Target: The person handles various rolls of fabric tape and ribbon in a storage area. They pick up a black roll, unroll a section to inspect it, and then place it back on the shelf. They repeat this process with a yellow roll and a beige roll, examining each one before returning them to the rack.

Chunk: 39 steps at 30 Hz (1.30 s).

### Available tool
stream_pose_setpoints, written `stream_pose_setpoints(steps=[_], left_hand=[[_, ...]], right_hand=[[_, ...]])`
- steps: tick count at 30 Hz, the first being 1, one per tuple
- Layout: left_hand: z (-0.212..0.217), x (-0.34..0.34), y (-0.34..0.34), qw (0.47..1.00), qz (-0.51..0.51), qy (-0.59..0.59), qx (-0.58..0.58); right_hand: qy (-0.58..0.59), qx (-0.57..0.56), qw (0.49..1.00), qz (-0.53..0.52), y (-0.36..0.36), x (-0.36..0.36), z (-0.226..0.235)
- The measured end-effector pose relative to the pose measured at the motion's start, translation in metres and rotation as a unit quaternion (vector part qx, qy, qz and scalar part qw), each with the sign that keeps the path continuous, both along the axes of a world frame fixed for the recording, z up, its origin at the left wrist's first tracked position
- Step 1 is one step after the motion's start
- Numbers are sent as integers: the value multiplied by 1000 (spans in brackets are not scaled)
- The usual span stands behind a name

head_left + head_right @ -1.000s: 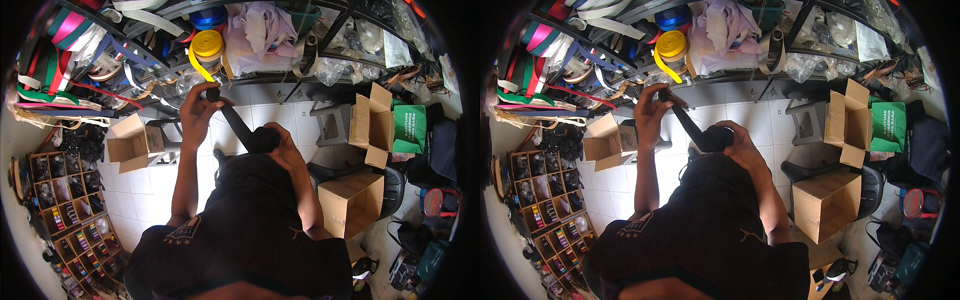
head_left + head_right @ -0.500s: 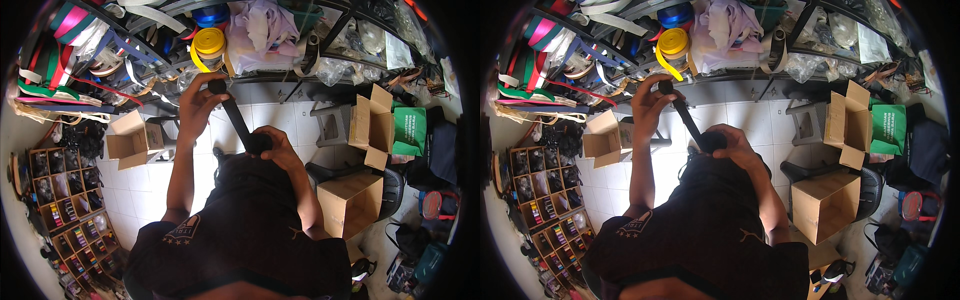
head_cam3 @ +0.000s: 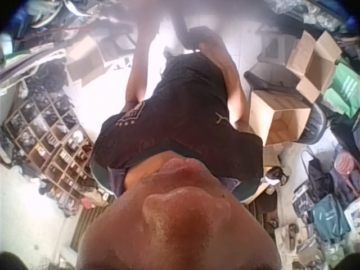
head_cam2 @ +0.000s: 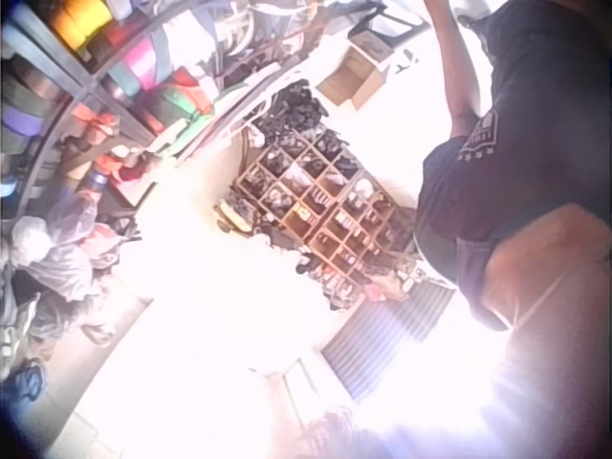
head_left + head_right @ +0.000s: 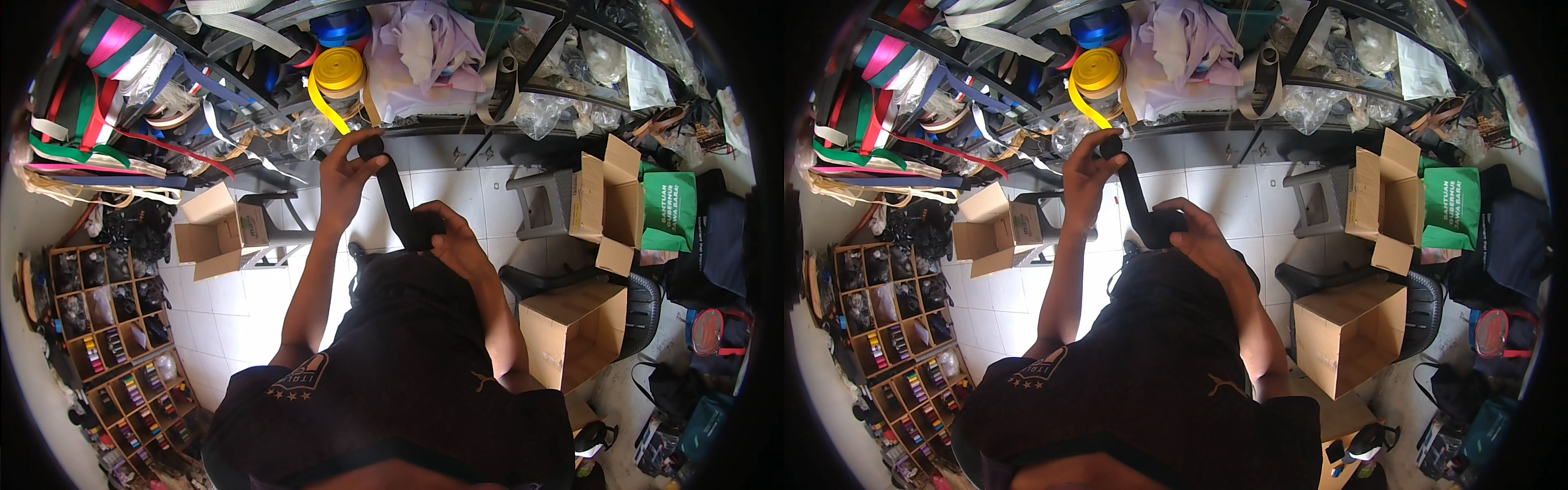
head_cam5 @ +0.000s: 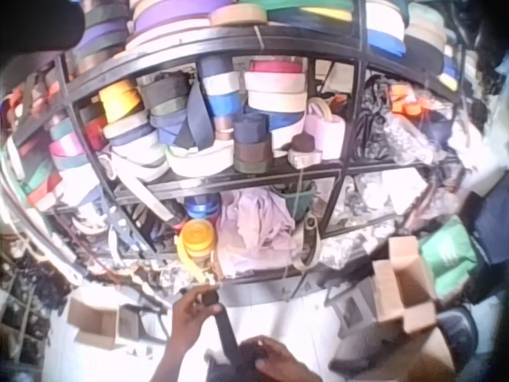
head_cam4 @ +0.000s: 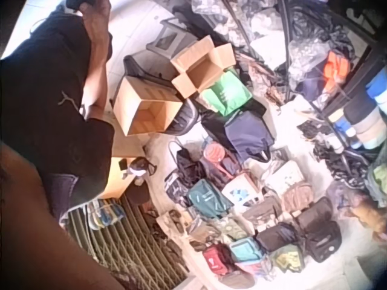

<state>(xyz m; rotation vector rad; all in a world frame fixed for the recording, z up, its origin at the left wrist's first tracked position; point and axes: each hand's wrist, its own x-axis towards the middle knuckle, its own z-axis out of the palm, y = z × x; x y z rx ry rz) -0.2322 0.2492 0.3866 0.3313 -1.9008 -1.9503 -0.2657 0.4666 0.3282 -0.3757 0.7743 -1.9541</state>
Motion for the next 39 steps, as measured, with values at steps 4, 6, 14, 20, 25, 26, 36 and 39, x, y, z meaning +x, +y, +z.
stream_pose_setpoints(steps=[4,6,14,20,25,26,36,39], left_hand=[[-2,-2,2,999,16,22,21],[-4,-2,3,999,20,31,34],[-5,0,12,999,-2,4,33],[-7,0,11,1000,-5,4,24],[-8,-2,17,999,-1,6,49],[-10,-2,18,999,-3,2,49],[-14,6,55,993,43,-60,91],[-25,3,55,995,84,-34,50]], right_hand=[[-72,-5,997,10,-1,2,6],[-106,-18,994,15,-2,5,13],[-82,-17,996,19,-3,5,17],[-83,8,996,-12,-5,0,10],[-85,16,996,-14,-6,-3,10],[-79,17,997,-9,-6,-4,9],[-3,124,992,-30,-6,-2,7],[32,155,987,-9,-5,-11,8]])
